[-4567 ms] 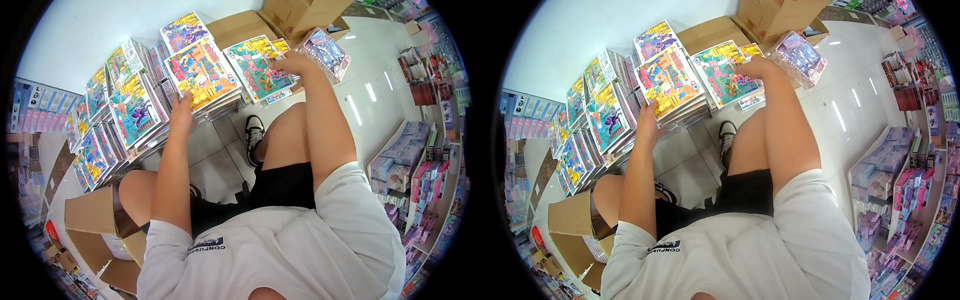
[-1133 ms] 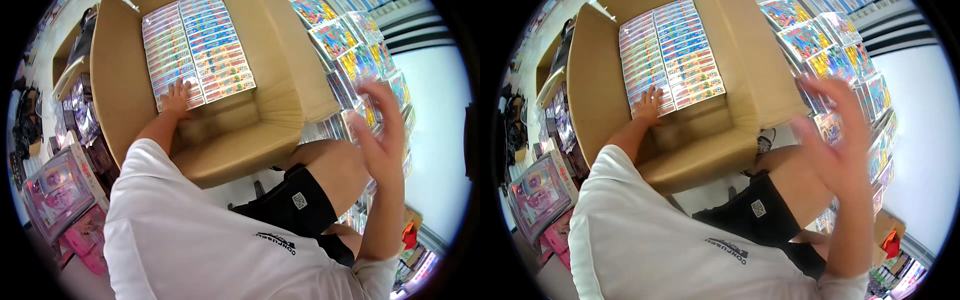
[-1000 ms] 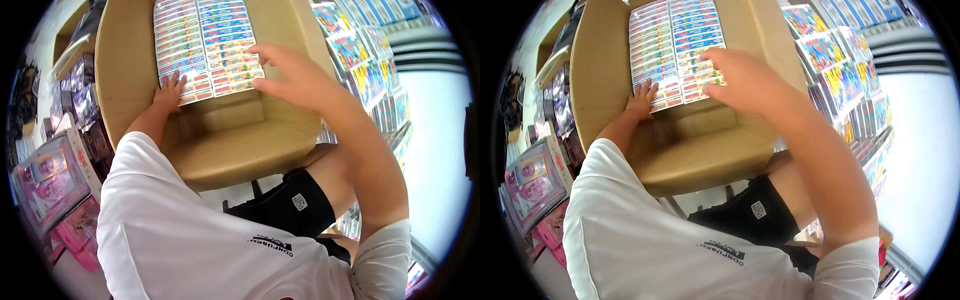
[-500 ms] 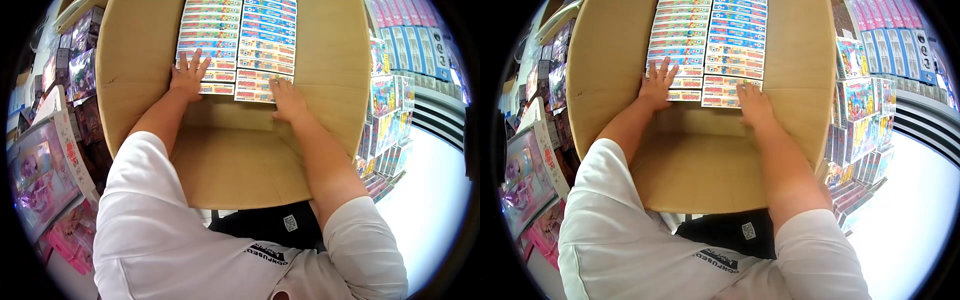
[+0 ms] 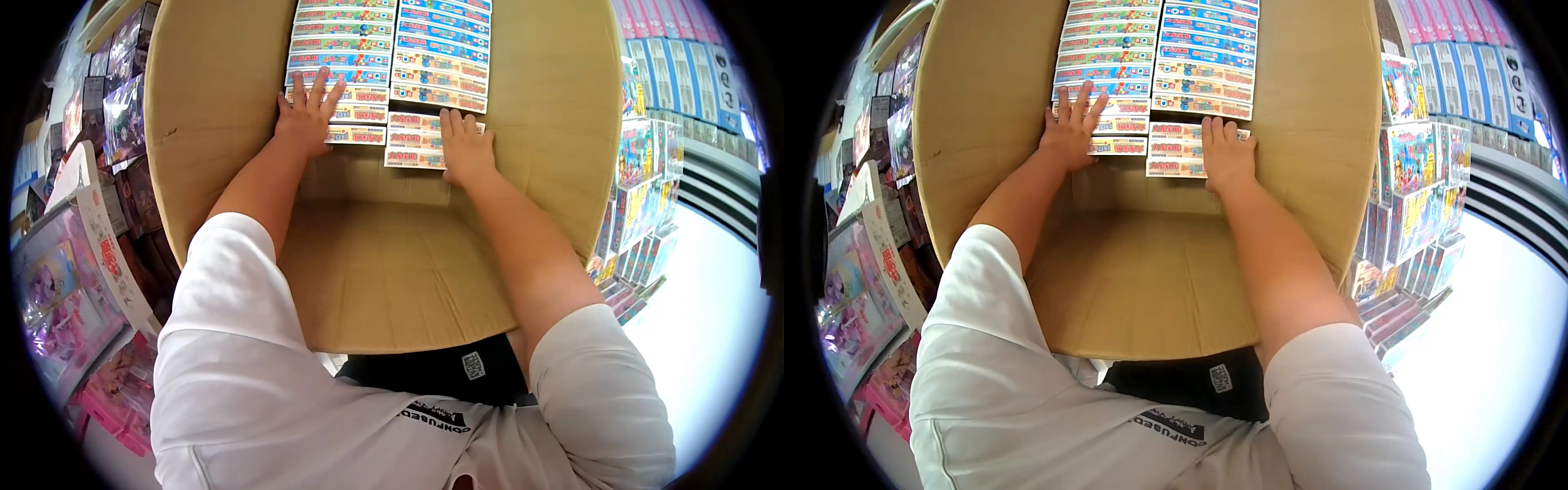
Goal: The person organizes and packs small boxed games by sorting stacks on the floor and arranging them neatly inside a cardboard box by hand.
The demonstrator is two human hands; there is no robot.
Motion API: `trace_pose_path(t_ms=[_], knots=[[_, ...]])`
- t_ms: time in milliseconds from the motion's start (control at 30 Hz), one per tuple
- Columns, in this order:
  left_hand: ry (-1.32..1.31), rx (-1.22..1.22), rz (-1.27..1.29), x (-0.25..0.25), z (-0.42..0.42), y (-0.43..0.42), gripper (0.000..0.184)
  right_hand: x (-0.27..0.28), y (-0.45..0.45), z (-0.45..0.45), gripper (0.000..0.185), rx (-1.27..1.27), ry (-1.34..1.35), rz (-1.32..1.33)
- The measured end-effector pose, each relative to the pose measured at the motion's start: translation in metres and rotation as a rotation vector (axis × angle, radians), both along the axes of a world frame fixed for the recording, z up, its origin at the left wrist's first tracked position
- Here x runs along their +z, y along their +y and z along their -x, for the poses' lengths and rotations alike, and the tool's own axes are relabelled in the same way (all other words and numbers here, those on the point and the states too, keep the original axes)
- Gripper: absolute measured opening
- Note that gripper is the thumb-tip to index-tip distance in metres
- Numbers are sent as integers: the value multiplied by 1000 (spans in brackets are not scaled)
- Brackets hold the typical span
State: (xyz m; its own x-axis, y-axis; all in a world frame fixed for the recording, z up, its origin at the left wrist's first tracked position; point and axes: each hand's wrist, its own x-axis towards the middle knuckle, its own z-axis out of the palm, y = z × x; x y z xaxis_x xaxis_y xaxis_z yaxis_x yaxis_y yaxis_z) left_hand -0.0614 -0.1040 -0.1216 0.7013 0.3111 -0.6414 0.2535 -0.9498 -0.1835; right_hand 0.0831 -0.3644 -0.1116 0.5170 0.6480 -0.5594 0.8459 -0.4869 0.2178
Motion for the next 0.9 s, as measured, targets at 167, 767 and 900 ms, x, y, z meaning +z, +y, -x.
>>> trace_pose_path(t_ms=[167,767,900], knots=[[86,10,19,15,-9,3,134,-17,-14,-6,122,77,-12,-78],[-43,51,44,-10,1,5,127,-12,-16,-1,100,-121,385,6],[-57,92,96,-13,1,9,128,-31,-27,-6,108,16,368,4]])
